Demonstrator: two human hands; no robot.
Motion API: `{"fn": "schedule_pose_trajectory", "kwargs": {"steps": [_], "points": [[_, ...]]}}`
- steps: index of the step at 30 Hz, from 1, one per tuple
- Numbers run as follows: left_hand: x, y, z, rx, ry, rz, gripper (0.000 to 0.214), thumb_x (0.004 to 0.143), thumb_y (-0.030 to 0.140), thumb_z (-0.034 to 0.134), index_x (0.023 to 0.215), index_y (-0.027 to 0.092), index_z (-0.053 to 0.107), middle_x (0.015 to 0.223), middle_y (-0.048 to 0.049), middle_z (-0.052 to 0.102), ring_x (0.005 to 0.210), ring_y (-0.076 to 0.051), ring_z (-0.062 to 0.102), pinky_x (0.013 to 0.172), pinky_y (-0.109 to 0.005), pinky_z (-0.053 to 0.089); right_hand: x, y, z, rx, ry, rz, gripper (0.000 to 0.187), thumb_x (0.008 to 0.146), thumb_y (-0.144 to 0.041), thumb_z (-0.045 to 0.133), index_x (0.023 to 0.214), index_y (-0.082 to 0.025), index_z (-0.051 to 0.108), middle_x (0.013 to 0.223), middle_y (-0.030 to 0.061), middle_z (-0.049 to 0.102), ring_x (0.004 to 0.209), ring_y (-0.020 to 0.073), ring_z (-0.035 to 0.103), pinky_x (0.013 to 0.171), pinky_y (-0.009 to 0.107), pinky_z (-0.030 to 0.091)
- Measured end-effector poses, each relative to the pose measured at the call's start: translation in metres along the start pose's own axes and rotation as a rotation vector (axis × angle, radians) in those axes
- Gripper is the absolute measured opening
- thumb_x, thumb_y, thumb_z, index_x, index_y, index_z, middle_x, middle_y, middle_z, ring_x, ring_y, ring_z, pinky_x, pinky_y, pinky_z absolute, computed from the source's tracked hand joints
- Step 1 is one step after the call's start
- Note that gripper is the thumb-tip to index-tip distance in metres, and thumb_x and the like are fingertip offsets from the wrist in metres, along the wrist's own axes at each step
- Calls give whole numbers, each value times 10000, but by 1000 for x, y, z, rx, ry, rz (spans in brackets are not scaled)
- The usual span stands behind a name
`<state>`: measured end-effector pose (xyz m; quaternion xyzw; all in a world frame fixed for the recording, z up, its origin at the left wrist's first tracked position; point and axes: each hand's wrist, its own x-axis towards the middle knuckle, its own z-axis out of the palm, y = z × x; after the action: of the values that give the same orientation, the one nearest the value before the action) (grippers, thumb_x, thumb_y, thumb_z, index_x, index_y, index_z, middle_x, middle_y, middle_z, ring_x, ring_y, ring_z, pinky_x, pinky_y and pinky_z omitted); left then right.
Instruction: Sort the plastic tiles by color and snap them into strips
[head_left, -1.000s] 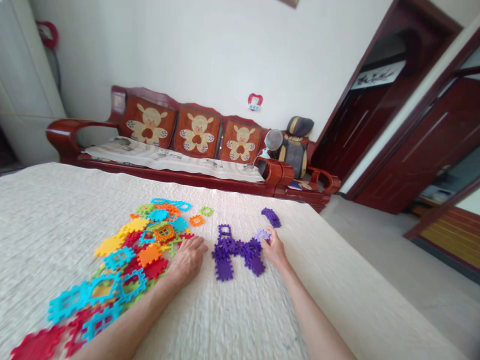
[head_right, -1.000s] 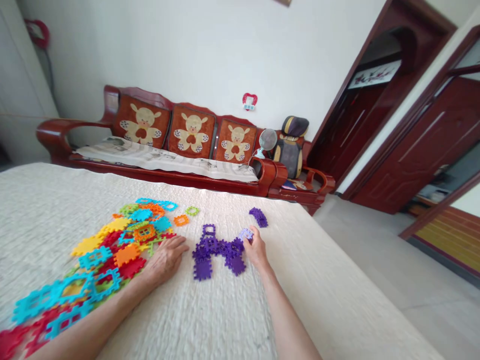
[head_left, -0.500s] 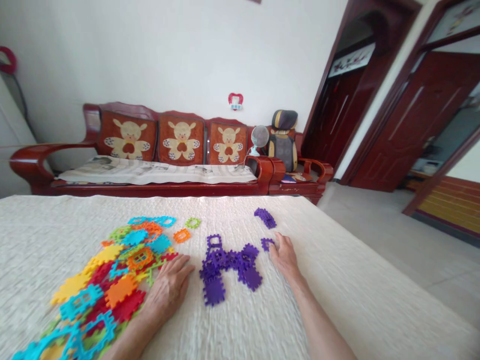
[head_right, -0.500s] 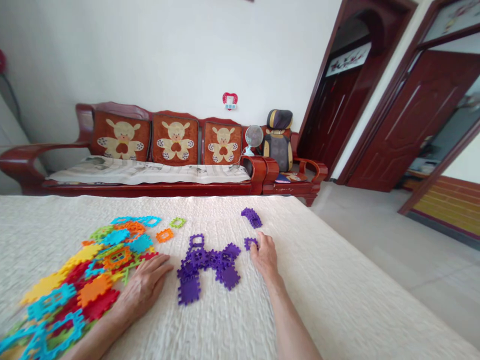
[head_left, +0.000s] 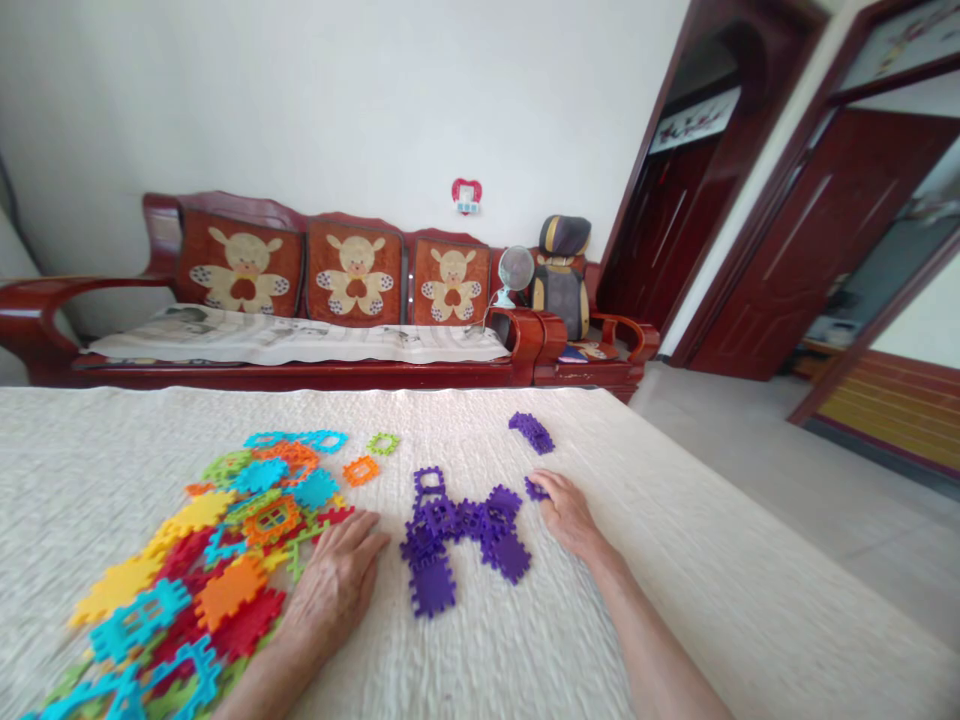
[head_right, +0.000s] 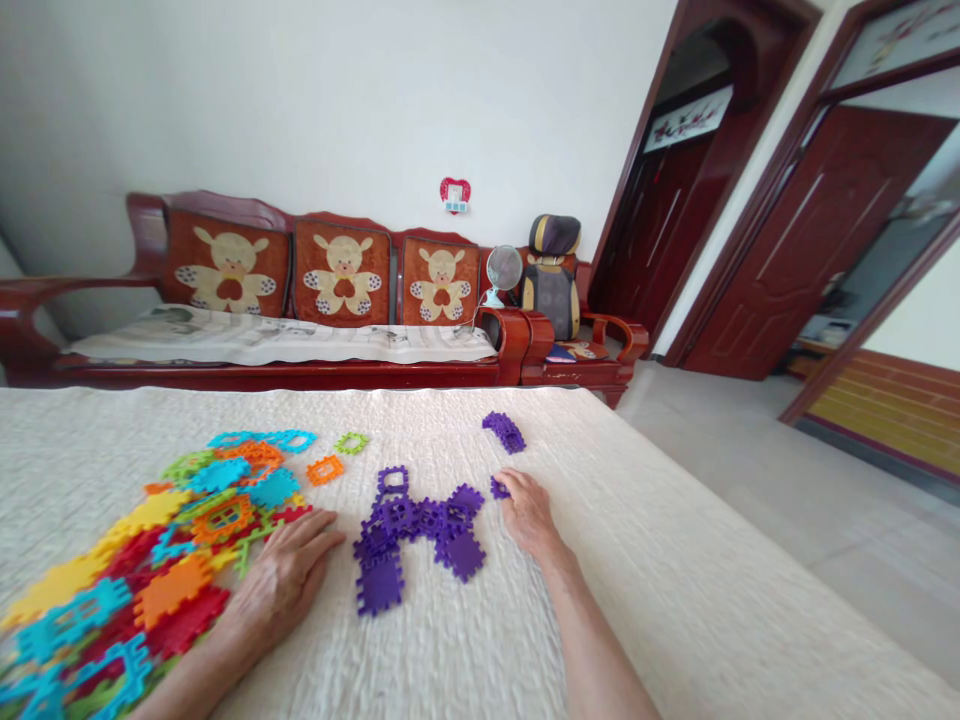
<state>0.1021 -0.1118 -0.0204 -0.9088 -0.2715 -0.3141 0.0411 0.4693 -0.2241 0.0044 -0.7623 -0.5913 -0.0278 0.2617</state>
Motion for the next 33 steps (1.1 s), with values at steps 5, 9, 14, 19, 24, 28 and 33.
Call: {"fn": "schedule_pose_trajectory", "kwargs": {"steps": [5, 9, 14, 19, 24, 28, 33], "points": [[2, 3, -3, 15, 0, -6, 316, 854, 114, 446, 1044, 229, 671, 1182, -93, 628, 1127, -255, 568, 928, -441, 495, -2, -5, -5, -117, 80, 71, 404, 756, -180, 478, 1130, -165, 629, 1124, 106, 620, 1093, 217, 544, 1006, 345, 376], [3, 5, -6, 26, -22, -7, 322, 863, 124, 431, 1048, 229, 674, 1185, -96, 627, 1128, -255, 571, 921, -438, 501, -5, 0, -12, -128, 97, 233, 417, 762, -357, 563, 1144, -202, 622, 1074, 99, 609, 1041, 232, 563, 947, 353, 414], [4, 4, -6, 26, -34, 0, 331, 853, 120, 433, 1052, 229, 674, 1188, -96, 626, 1126, -259, 572, 922, -442, 503, -5, 6, -15, 44, 45, 36, 528, 661, -138, 517, 1176, -220, 604, 1315, 66, 548, 1228, 217, 484, 1057, 369, 360], [2, 3, -3, 29, -20, -2, 328, 852, 112, 439, 1052, 229, 672, 1190, -91, 627, 1138, -257, 563, 936, -441, 495, -4, 3, -15, 105, 27, -9, 466, 662, -115, 478, 1092, -202, 636, 1130, 63, 642, 1094, 196, 566, 1008, 346, 409], [2, 2, -2, 26, -18, 1, 318, 857, 121, 446, 1055, 228, 671, 1194, -91, 625, 1145, -262, 554, 935, -448, 493, -3, 6, -15, 91, 67, 94, 484, 678, -232, 572, 1157, -171, 601, 1148, 99, 596, 1094, 223, 554, 1001, 368, 412], [2, 2, -1, 17, 3, -3, 321, 862, 127, 442, 1050, 234, 677, 1188, -92, 629, 1137, -262, 559, 929, -450, 493, -4, 9, -15, 89, 33, 86, 501, 662, -186, 554, 1162, -178, 596, 1174, 96, 598, 1122, 224, 538, 1020, 371, 391], [1, 2, 1, 14, 17, -16, 330, 857, 129, 434, 1043, 240, 682, 1189, -86, 635, 1141, -252, 559, 941, -442, 488, -2, 10, -13, 114, 92, 112, 456, 653, -204, 559, 1104, -198, 624, 1084, 74, 639, 1045, 219, 580, 971, 362, 426]]}}
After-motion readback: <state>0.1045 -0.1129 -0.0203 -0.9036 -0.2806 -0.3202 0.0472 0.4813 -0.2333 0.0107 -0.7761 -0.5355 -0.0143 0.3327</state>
